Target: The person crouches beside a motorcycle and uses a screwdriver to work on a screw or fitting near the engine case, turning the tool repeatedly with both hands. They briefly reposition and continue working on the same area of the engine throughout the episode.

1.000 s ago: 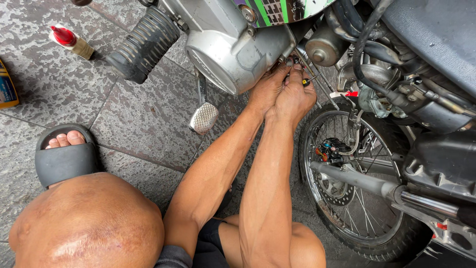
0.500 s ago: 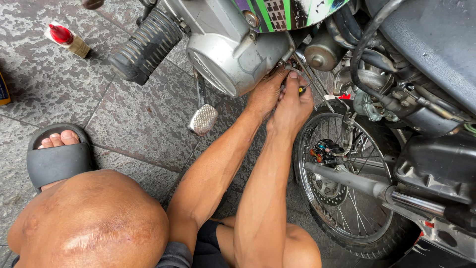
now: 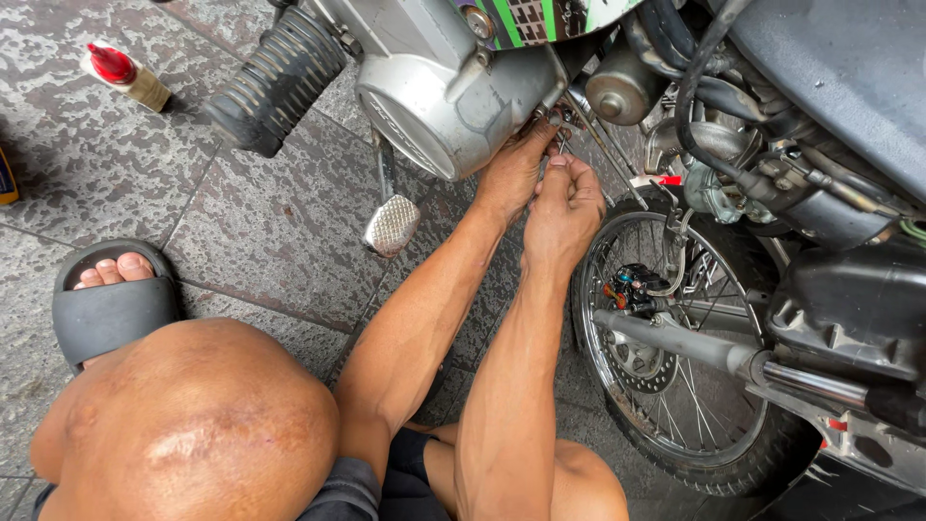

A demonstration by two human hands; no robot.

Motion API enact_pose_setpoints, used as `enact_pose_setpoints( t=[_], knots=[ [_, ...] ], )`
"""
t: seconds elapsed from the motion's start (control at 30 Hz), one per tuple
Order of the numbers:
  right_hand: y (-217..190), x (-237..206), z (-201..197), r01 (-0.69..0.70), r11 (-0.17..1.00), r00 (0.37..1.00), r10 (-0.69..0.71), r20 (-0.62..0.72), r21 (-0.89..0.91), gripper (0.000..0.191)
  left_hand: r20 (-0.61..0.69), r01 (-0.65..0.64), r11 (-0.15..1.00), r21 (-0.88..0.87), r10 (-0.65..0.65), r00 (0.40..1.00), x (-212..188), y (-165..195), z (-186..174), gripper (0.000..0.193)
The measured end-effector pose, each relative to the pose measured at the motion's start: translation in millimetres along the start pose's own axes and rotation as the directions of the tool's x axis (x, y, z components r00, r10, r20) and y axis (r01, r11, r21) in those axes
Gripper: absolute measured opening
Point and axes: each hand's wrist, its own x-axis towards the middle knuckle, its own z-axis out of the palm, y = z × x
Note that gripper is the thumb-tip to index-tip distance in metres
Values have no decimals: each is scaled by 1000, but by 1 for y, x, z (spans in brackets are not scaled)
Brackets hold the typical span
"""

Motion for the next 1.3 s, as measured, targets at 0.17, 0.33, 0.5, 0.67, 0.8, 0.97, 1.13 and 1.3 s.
enact_pose_setpoints(
  t=[0.17,0.33,0.5,0.67,0.8,0.97,1.13,1.3],
  knots=[
    [5,10,3,126,992,992,-126,7,1,23,7,4,1000,9,-4,1000,5,-7,-2,30],
    [-1,12,9,118,991,993,-119,-18,-56,30,55,-104,993,47,102,993,6,-8,2,31],
    [-6,11,13,118,981,990,-128,-59,-157,33,37,-120,991,62,118,992,3,-13,2,31],
    [-6,13,13,236,946,968,-250,-35,-221,34,63,-57,996,67,53,997,3,-19,5,33],
    [-7,10,13,241,914,961,-273,-55,-326,35,24,-59,982,181,56,998,1,-26,5,32],
    [-10,3,15,291,867,939,-341,-55,-404,35,190,-25,999,-20,28,981,8,-30,3,34],
    [-14,-1,17,239,936,962,-265,-69,-256,35,191,86,993,-81,-69,979,4,-34,5,35],
    [-21,-1,17,217,916,964,-256,-75,-338,32,234,0,1000,7,-2,972,2,-34,8,36]
  ],
)
